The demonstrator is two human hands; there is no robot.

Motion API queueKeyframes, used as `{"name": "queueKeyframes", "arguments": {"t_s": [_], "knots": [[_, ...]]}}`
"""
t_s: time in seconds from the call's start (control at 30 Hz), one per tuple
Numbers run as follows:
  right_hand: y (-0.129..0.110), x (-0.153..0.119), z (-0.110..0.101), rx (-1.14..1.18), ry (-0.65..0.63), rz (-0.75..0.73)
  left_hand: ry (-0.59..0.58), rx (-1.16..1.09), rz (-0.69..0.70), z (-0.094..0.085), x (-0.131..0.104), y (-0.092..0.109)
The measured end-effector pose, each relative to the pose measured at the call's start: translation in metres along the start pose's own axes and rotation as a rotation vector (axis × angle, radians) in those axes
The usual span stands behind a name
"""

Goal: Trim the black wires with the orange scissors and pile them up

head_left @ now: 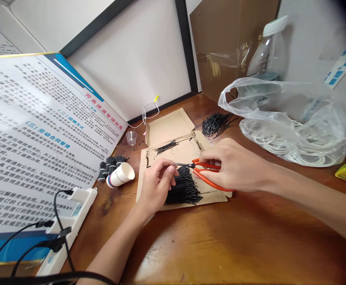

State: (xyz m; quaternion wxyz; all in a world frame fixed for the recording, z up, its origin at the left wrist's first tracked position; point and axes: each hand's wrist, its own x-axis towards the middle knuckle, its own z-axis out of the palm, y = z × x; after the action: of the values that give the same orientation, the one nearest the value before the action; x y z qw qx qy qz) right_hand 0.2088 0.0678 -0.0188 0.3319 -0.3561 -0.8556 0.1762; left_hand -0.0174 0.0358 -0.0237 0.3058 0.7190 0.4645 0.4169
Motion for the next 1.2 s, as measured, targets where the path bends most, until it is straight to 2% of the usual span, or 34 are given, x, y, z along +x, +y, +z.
{"name": "queueKeyframes", "arguments": {"t_s": [0.17, 0.37, 0.6, 0.8, 1.0, 1.2], "knots": [[0.0021, 0.0003, 0.0002, -0.019, -0.021, -0.014, -0.003, 0.013, -0.007, 0.0, -0.001, -0.0006], [0.0031, -0.0008, 0.0033, 0.021, 0.065, -0.035, -0.002, -0.001, 0.004, -0.0008, -0.0013, -0.0003], [0.0032, 0.0001, 0.0005, -0.014, -0.002, -0.029, -0.003, -0.002, 0.0, 0.0007, -0.0006, -0.0001], [0.0003, 0.0006, -0.0001, 0.045, 0.044, -0.024, 0.008, -0.019, 0.015, 0.0008, -0.0004, -0.0006], [0.0023, -0.0004, 0.0016, 0.006, 0.016, -0.041, 0.009, -0.007, 0.009, 0.0002, -0.0005, 0.0011], [0.0033, 0.0018, -0.0003, 0.036, 0.111, -0.015, 0.009, 0.087, 0.059, -0.0028, 0.0001, -0.0021]]}}
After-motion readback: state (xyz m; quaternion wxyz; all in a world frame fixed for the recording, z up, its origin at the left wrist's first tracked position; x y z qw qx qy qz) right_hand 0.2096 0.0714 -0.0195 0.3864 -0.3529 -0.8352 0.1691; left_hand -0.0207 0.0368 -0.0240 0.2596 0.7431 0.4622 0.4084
